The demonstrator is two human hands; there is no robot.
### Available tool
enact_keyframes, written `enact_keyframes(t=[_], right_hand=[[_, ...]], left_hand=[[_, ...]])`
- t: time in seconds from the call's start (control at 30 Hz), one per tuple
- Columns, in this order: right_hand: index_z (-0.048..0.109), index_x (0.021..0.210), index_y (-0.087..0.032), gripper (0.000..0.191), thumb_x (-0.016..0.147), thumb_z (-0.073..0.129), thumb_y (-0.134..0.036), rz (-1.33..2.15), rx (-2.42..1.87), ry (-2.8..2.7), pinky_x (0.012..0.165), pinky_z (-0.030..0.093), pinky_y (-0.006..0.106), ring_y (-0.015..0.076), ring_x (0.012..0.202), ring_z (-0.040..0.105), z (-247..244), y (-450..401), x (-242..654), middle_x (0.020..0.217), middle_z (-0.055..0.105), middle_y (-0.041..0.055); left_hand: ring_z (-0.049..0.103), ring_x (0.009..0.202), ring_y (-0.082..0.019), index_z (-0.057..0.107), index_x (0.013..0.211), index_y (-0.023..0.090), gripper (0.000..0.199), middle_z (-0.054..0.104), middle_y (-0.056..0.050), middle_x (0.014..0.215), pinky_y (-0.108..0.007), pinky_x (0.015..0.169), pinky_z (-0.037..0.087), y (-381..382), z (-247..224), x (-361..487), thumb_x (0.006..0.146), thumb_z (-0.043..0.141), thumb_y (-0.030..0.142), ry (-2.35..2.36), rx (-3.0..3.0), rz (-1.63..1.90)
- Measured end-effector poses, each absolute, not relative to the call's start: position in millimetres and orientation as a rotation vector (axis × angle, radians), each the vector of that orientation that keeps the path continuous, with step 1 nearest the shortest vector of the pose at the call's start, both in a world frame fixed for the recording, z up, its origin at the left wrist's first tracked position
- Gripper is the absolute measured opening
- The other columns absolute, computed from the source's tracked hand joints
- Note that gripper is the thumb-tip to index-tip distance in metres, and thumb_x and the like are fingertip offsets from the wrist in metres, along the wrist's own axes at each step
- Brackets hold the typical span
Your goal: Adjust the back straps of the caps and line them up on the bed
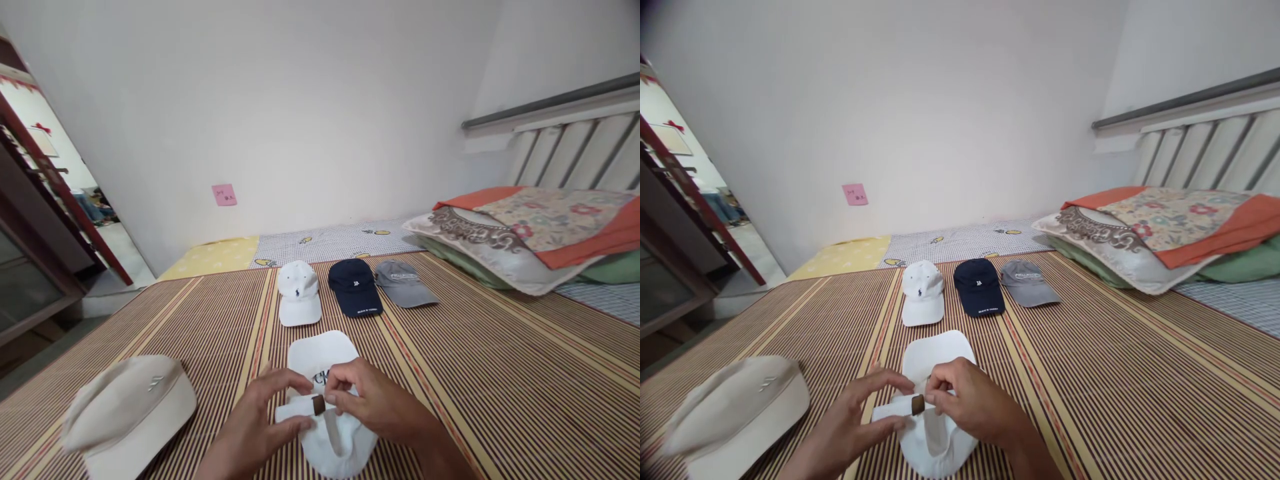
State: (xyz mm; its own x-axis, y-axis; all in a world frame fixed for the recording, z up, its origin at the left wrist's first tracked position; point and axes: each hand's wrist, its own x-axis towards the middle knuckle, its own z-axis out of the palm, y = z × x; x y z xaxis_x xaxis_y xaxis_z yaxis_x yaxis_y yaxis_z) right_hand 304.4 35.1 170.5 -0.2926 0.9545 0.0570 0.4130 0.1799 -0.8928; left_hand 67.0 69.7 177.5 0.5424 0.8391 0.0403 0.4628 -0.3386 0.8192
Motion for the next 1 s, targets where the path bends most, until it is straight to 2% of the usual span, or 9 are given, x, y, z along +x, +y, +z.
enact_keyframes(t=[0.1, 0.17, 0.33, 0.57, 0.73, 1.0], right_hand=[[0.074, 0.081, -0.017, 0.014, 0.089, 0.064, -0.023, 1.1, -1.284, -1.792, 0.067, 0.042, 0.026, 0.0172, 0.075, 0.067, 170, 34, 304, 0.075, 0.073, 0.0007], [0.074, 0.08, -0.017, 0.014, 0.089, 0.065, -0.024, 1.102, -1.273, -1.791, 0.068, 0.043, 0.026, 0.0178, 0.075, 0.068, 169, 34, 303, 0.075, 0.074, 0.0012], [0.074, 0.08, -0.017, 0.013, 0.088, 0.065, -0.021, 1.093, -1.25, -1.789, 0.069, 0.044, 0.026, 0.0178, 0.075, 0.068, 168, 35, 304, 0.075, 0.075, 0.0018], [0.073, 0.081, -0.016, 0.013, 0.089, 0.065, -0.022, 1.139, -1.236, -1.774, 0.066, 0.043, 0.025, 0.0175, 0.075, 0.069, 165, 36, 305, 0.074, 0.073, 0.0013], [0.071, 0.077, -0.017, 0.013, 0.088, 0.065, -0.021, 1.103, -1.252, -1.797, 0.066, 0.043, 0.024, 0.0162, 0.072, 0.065, 166, 36, 306, 0.073, 0.072, 0.0005], [0.071, 0.076, -0.017, 0.013, 0.086, 0.064, -0.019, 1.118, -1.219, -1.797, 0.067, 0.044, 0.024, 0.0151, 0.071, 0.063, 169, 36, 307, 0.071, 0.069, -0.0009]], left_hand=[[0.066, 0.117, -0.032, 0.077, 0.1, 0.033, 0.029, 0.079, -0.001, 0.112, -0.058, 0.126, 0.01, 63, 178, 79, 0.074, 0.086, 0.023, 1.086, 2.077, 0.602], [0.066, 0.115, -0.032, 0.076, 0.099, 0.033, 0.029, 0.079, 0.0, 0.111, -0.06, 0.126, 0.006, 61, 176, 85, 0.075, 0.084, 0.019, 1.08, 2.122, 0.607], [0.069, 0.107, -0.031, 0.072, 0.094, 0.03, 0.02, 0.078, 0.0, 0.103, -0.065, 0.126, 0.006, 62, 172, 91, 0.079, 0.078, 0.018, 1.093, 2.187, 0.597], [0.07, 0.107, -0.027, 0.065, 0.095, 0.028, 0.025, 0.077, 0.001, 0.103, -0.066, 0.125, 0.02, 55, 179, 95, 0.08, 0.066, 0.009, 1.074, 2.271, 0.575], [0.069, 0.107, -0.026, 0.062, 0.095, 0.027, 0.025, 0.075, 0.001, 0.103, -0.068, 0.127, 0.011, 55, 179, 95, 0.078, 0.067, 0.01, 1.106, 2.255, 0.542], [0.067, 0.114, -0.025, 0.063, 0.099, 0.029, 0.021, 0.075, 0.003, 0.107, -0.06, 0.126, 0.016, 59, 175, 91, 0.083, 0.064, 0.015, 1.053, 2.21, 0.529]])
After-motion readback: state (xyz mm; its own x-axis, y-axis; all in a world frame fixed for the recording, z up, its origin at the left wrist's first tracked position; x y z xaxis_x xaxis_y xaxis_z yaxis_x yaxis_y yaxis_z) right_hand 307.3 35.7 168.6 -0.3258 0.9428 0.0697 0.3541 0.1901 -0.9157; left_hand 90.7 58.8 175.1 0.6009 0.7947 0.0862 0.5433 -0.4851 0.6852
